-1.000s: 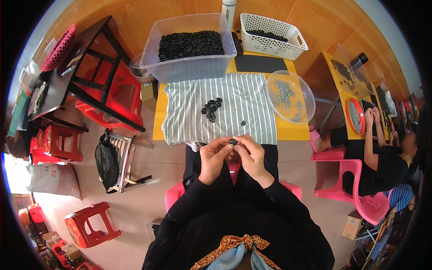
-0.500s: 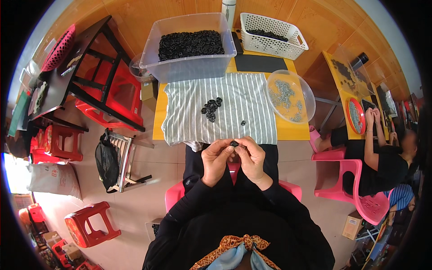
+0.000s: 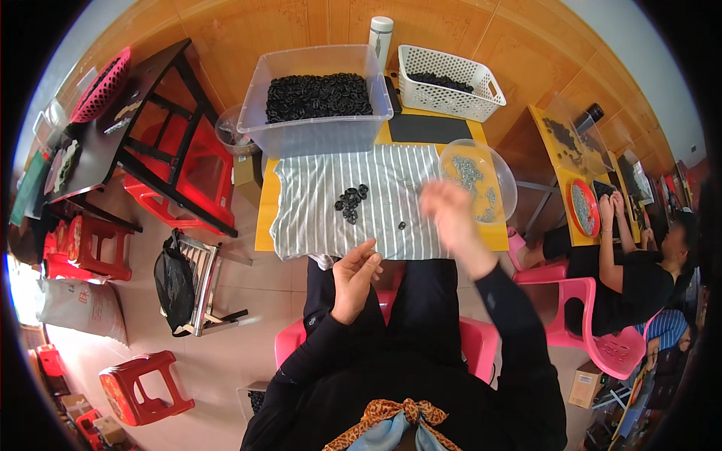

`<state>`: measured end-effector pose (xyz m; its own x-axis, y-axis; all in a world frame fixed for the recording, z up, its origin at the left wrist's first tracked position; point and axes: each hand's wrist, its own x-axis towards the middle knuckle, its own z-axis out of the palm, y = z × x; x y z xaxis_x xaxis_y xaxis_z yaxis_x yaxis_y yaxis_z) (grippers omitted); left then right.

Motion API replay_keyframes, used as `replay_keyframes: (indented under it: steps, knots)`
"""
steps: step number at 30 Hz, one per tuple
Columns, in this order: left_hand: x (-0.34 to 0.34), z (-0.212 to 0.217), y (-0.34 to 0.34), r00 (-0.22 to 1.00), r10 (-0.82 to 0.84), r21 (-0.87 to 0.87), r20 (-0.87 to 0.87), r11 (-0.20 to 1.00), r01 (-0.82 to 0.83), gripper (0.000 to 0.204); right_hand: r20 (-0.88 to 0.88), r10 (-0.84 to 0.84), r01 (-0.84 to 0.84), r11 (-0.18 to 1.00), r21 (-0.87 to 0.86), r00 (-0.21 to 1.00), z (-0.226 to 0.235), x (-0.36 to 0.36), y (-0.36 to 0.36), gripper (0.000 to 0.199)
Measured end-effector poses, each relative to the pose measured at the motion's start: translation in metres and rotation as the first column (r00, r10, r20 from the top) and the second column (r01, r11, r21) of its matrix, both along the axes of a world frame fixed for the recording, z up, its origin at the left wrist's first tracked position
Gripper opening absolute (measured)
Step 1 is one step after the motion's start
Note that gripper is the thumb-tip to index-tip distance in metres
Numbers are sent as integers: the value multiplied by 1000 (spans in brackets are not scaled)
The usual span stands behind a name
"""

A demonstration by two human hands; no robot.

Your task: Manually assembling small black plastic components by hand on a workbench.

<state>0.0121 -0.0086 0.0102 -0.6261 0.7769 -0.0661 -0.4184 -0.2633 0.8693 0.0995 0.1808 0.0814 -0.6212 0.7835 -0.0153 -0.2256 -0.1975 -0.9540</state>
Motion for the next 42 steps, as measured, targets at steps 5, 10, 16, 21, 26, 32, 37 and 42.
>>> replay_keyframes:
  steps: [5,10,16,21,26,32,37,42]
  knots:
    - [0,2,1,1000,-15,-9,17,1000,15,28,-237,-280,279,960,-38,930,85,-63,131,6]
    - [-8,-2,-3,997,68,-111,23,992,-65,23,146,68,-96,977,189,987,18,-75,69,11]
    - [-5,3,-1,994,77,-128,83,990,-66,20,437,141,-426,605,672,888,-48,-66,-13,10]
    - [-8,2,-1,988,124,-129,88,985,-112,19,542,-45,-498,336,799,839,-57,-76,-39,12]
    - [-11,0,-1,980,159,-98,120,984,-148,19,538,-146,-487,279,828,830,-61,-81,-45,10]
    - [-14,5,-1,974,196,-70,116,980,-189,19,510,-151,-453,297,840,847,-71,-82,-49,7]
    - [-20,2,-1,963,255,-67,87,966,-249,19,493,-33,-454,340,823,869,-67,-84,-49,8]
    - [-24,-2,2,927,375,-65,29,926,-373,21,325,175,-350,700,623,929,-65,-56,-53,11]
